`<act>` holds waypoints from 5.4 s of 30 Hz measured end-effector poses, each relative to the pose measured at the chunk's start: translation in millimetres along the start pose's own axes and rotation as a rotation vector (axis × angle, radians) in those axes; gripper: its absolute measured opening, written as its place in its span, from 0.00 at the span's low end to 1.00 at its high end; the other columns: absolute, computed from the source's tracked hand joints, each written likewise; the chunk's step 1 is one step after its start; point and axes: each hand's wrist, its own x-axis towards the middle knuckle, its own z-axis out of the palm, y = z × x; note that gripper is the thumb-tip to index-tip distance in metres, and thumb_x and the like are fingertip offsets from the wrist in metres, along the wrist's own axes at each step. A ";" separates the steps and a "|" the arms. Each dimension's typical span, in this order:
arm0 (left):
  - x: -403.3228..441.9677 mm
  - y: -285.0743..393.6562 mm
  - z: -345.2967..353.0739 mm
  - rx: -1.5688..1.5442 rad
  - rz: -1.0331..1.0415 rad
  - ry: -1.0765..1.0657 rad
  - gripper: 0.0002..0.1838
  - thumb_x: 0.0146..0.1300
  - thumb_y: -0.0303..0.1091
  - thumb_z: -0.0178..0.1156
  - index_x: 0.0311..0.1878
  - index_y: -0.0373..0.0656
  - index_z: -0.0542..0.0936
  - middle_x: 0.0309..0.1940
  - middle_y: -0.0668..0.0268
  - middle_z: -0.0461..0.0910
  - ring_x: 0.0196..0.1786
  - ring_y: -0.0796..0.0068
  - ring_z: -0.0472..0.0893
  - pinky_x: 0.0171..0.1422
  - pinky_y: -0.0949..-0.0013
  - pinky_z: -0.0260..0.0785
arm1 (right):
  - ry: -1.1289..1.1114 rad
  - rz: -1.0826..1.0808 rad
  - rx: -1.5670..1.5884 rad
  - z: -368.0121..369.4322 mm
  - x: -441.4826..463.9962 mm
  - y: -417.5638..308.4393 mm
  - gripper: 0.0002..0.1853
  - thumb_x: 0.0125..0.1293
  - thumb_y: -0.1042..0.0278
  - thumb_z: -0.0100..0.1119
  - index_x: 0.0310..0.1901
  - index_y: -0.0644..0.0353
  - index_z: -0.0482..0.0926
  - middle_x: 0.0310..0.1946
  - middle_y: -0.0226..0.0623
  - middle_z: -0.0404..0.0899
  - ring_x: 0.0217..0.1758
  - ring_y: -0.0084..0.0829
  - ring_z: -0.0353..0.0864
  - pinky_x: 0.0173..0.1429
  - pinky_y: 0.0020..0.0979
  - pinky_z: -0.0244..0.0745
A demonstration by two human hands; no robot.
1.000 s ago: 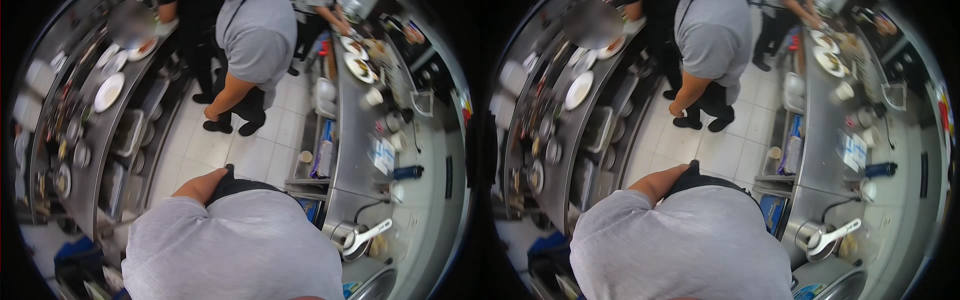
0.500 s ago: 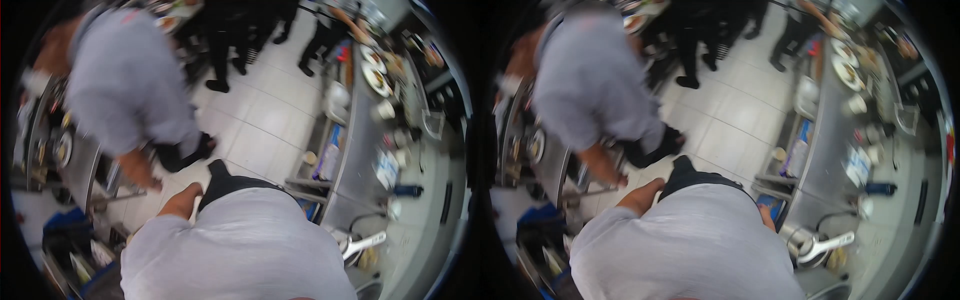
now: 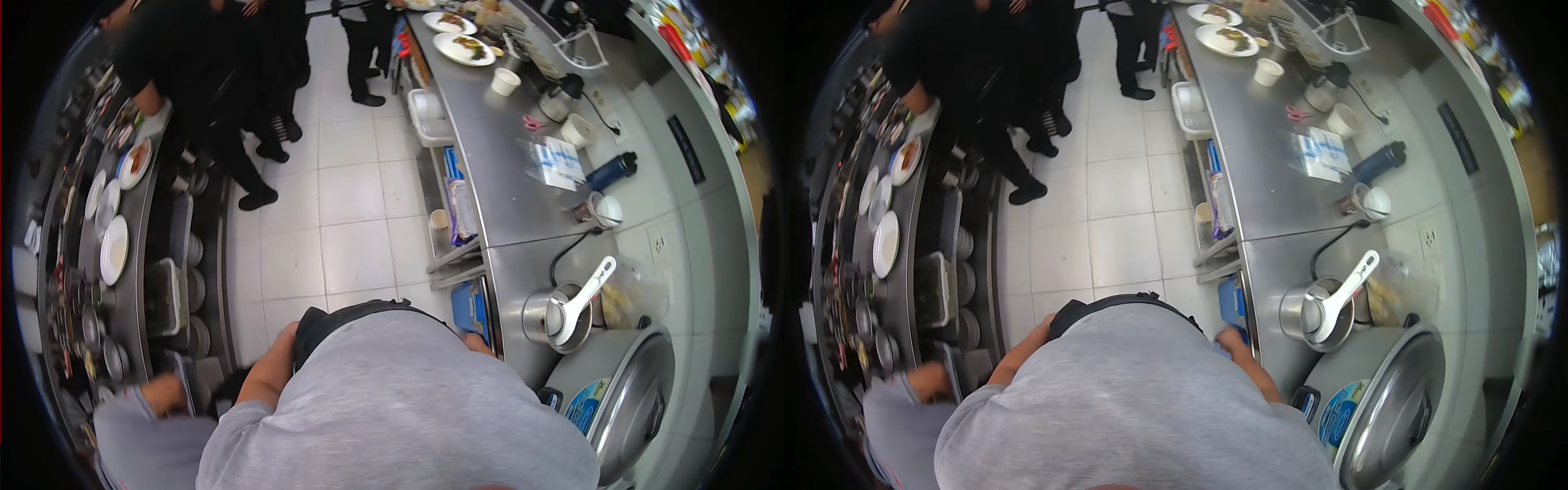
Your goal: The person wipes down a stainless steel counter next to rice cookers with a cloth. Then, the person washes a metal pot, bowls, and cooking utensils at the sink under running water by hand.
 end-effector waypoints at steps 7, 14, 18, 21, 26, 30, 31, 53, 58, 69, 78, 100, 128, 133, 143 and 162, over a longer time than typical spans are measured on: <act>22.6 40.2 -38.7 0.345 -0.020 -0.099 0.18 0.51 0.46 0.57 0.32 0.39 0.82 0.32 0.51 0.80 0.37 0.60 0.80 0.42 0.61 0.70 | 0.108 -0.213 -0.144 25.2 -29.6 14.7 0.10 0.57 0.67 0.47 0.30 0.62 0.77 0.23 0.36 0.78 0.21 0.28 0.79 0.23 0.30 0.74; 74.9 54.3 -72.9 0.689 0.127 -0.063 0.16 0.55 0.43 0.56 0.31 0.38 0.81 0.25 0.58 0.80 0.26 0.62 0.78 0.36 0.61 0.70 | 0.176 -0.197 0.058 114.7 -54.9 37.9 0.07 0.57 0.69 0.52 0.31 0.61 0.78 0.23 0.35 0.78 0.20 0.28 0.78 0.24 0.28 0.74; 18.1 148.6 -62.0 0.595 0.108 -0.163 0.16 0.51 0.41 0.58 0.34 0.36 0.81 0.27 0.55 0.81 0.32 0.65 0.80 0.37 0.65 0.71 | 0.022 0.081 1.711 81.5 -142.8 -5.6 0.14 0.59 0.64 0.55 0.44 0.61 0.73 0.32 0.37 0.76 0.33 0.31 0.77 0.40 0.34 0.75; 29.7 162.3 -42.0 0.599 0.425 -0.215 0.17 0.50 0.42 0.59 0.35 0.36 0.81 0.29 0.55 0.81 0.33 0.65 0.80 0.39 0.65 0.72 | 0.211 -0.450 2.054 -3.3 -239.8 -38.2 0.18 0.64 0.54 0.47 0.51 0.55 0.68 0.43 0.39 0.77 0.40 0.31 0.79 0.43 0.32 0.74; 11.3 187.7 -18.5 0.562 0.382 -0.206 0.18 0.50 0.43 0.59 0.37 0.37 0.81 0.32 0.55 0.81 0.36 0.63 0.81 0.42 0.65 0.71 | 0.623 -0.293 2.054 -88.3 -274.5 -12.5 0.35 0.62 0.38 0.42 0.50 0.70 0.68 0.43 0.45 0.75 0.43 0.38 0.76 0.48 0.37 0.73; 6.2 184.1 -20.1 0.663 0.450 -0.182 0.19 0.50 0.44 0.58 0.38 0.37 0.80 0.33 0.55 0.81 0.38 0.61 0.80 0.43 0.64 0.71 | 0.560 -0.266 2.095 -112.8 -233.1 17.0 0.30 0.60 0.43 0.48 0.44 0.70 0.71 0.37 0.49 0.75 0.41 0.37 0.77 0.46 0.37 0.74; 8.3 177.3 -22.0 0.628 0.428 -0.181 0.19 0.51 0.44 0.58 0.38 0.38 0.80 0.33 0.55 0.81 0.38 0.61 0.80 0.43 0.64 0.71 | 0.563 -0.277 2.124 -112.9 -223.5 20.9 0.30 0.60 0.43 0.48 0.44 0.70 0.71 0.37 0.49 0.75 0.41 0.37 0.77 0.46 0.37 0.74; 165.8 140.2 -126.5 0.676 0.376 -0.171 0.18 0.55 0.47 0.53 0.27 0.40 0.81 0.27 0.56 0.81 0.33 0.62 0.80 0.39 0.61 0.70 | 1.368 -0.646 0.980 -314.5 -273.5 -186.4 0.19 0.57 0.73 0.58 0.52 0.56 0.70 0.44 0.30 0.74 0.45 0.24 0.74 0.50 0.26 0.70; 207.6 161.0 -115.0 0.577 0.428 -0.098 0.17 0.55 0.46 0.52 0.25 0.41 0.81 0.27 0.57 0.80 0.33 0.61 0.80 0.39 0.61 0.69 | 2.236 -0.671 0.430 -442.5 -398.0 -141.9 0.14 0.62 0.70 0.52 0.49 0.60 0.73 0.39 0.32 0.75 0.39 0.22 0.72 0.48 0.23 0.67; 103.5 207.4 -56.2 0.382 0.232 -0.118 0.13 0.53 0.42 0.54 0.34 0.44 0.80 0.33 0.57 0.80 0.40 0.58 0.79 0.43 0.60 0.70 | 1.098 -0.586 0.627 -500.2 -178.5 -105.9 0.19 0.55 0.71 0.58 0.50 0.63 0.72 0.34 0.32 0.77 0.34 0.26 0.76 0.41 0.26 0.71; 92.4 288.8 -45.2 0.265 0.434 0.104 0.19 0.53 0.45 0.57 0.42 0.40 0.78 0.36 0.54 0.79 0.41 0.55 0.79 0.45 0.61 0.70 | 1.354 -0.163 0.206 -538.9 -149.9 10.2 0.27 0.48 0.68 0.62 0.52 0.64 0.70 0.51 0.49 0.69 0.53 0.47 0.69 0.57 0.37 0.64; 3.5 843.7 190.6 0.208 1.413 -0.347 0.50 0.36 0.38 0.73 0.63 0.37 0.56 0.58 0.47 0.64 0.61 0.55 0.65 0.62 0.64 0.60 | 0.836 0.156 0.578 -552.6 -103.5 122.0 0.19 0.46 0.70 0.64 0.42 0.64 0.75 0.26 0.39 0.79 0.22 0.31 0.78 0.27 0.29 0.74; -81.0 825.7 33.7 -0.333 1.861 0.167 0.41 0.33 0.29 0.72 0.54 0.40 0.63 0.53 0.56 0.65 0.56 0.55 0.66 0.61 0.62 0.58 | 1.575 -0.712 -0.135 -504.4 -235.0 -101.6 0.21 0.46 0.82 0.52 0.46 0.65 0.74 0.40 0.45 0.75 0.37 0.43 0.75 0.42 0.35 0.71; -88.9 806.8 27.4 -0.426 1.814 0.079 0.41 0.33 0.28 0.72 0.55 0.40 0.63 0.54 0.56 0.64 0.57 0.55 0.65 0.62 0.61 0.57 | 1.610 -0.721 -0.140 -487.6 -245.6 -113.8 0.20 0.49 0.80 0.52 0.47 0.63 0.73 0.40 0.43 0.75 0.42 0.42 0.75 0.45 0.34 0.72; -106.1 788.8 27.5 -0.246 1.745 0.115 0.38 0.36 0.23 0.69 0.54 0.38 0.61 0.50 0.55 0.63 0.53 0.55 0.66 0.59 0.63 0.59 | 1.512 -0.621 0.844 -454.0 -244.1 -113.9 0.13 0.65 0.77 0.40 0.49 0.65 0.70 0.36 0.38 0.76 0.32 0.26 0.76 0.37 0.25 0.73; -217.3 745.9 -51.0 0.166 1.513 -0.756 0.43 0.35 0.34 0.73 0.56 0.38 0.62 0.50 0.57 0.72 0.52 0.66 0.74 0.57 0.64 0.65 | 1.282 -0.894 1.507 -478.0 -351.8 -66.3 0.21 0.59 0.73 0.43 0.53 0.77 0.64 0.26 0.43 0.76 0.16 0.23 0.71 0.18 0.20 0.64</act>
